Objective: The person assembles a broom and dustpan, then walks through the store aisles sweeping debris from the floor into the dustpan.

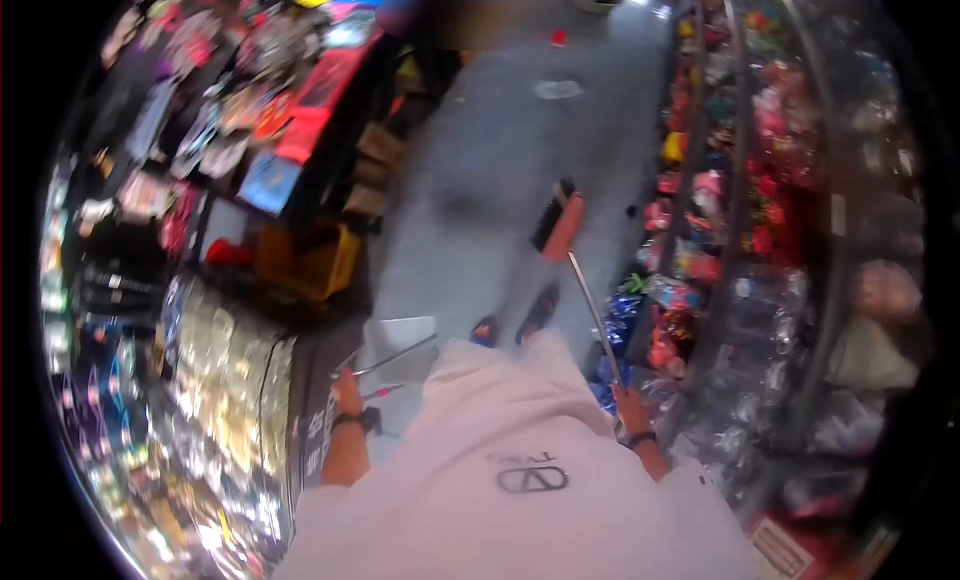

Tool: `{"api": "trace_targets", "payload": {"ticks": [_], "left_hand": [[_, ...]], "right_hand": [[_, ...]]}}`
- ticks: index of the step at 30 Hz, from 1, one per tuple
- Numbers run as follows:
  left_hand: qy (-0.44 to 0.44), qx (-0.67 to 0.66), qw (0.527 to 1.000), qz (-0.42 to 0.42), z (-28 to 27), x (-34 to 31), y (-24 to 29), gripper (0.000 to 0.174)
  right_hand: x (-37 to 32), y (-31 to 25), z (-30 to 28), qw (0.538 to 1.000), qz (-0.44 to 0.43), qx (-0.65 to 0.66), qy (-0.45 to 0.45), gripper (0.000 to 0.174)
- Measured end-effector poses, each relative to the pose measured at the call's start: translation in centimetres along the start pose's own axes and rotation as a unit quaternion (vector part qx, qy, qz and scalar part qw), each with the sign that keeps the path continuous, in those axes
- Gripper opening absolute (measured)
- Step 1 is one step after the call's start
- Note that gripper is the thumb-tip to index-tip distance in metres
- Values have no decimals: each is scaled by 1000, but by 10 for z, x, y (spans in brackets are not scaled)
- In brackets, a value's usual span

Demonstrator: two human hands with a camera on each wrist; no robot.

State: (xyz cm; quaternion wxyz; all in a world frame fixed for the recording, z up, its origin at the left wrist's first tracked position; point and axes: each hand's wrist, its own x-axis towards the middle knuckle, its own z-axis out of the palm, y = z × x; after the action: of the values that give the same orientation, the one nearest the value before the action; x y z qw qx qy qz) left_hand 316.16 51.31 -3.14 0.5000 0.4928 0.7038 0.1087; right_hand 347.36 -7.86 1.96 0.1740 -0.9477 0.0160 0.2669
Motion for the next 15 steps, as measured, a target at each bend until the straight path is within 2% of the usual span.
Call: {"api": "trace_targets", "payload": {"ticks": [2,4,6,8,9,11,13,15], "left_hand": [[39,29,999,5,38,19,26,37],[71,-61,995,-28,86,12,67,39],[88,-108,989,-41,128,3,110,40],[85,-136,986,-40,181,-7,154,41],[98,-112,987,-59,216,-13,209,41],[93,-109,985,-95,277,-41,271,40],[89,-135,982,-101,316,-65,323,41],[104,-165,977,-88,350,-64,351,43]], "right_hand": [[92,22,12,994,3,86,-61,54],[164,-8,-19,999,-39,-19,25,53],[234,-43,-66,989,-44,118,-82,53],[345,-29,-76,990,-39,91,-96,55],[405,-37,-75,989,-31,92,-113,55],[484,-75,-92,992,-83,73,-66,55],[520,-155,-170,965,-203,64,-151,45],[593,-186,-150,973,-195,-27,-123,36]]}}
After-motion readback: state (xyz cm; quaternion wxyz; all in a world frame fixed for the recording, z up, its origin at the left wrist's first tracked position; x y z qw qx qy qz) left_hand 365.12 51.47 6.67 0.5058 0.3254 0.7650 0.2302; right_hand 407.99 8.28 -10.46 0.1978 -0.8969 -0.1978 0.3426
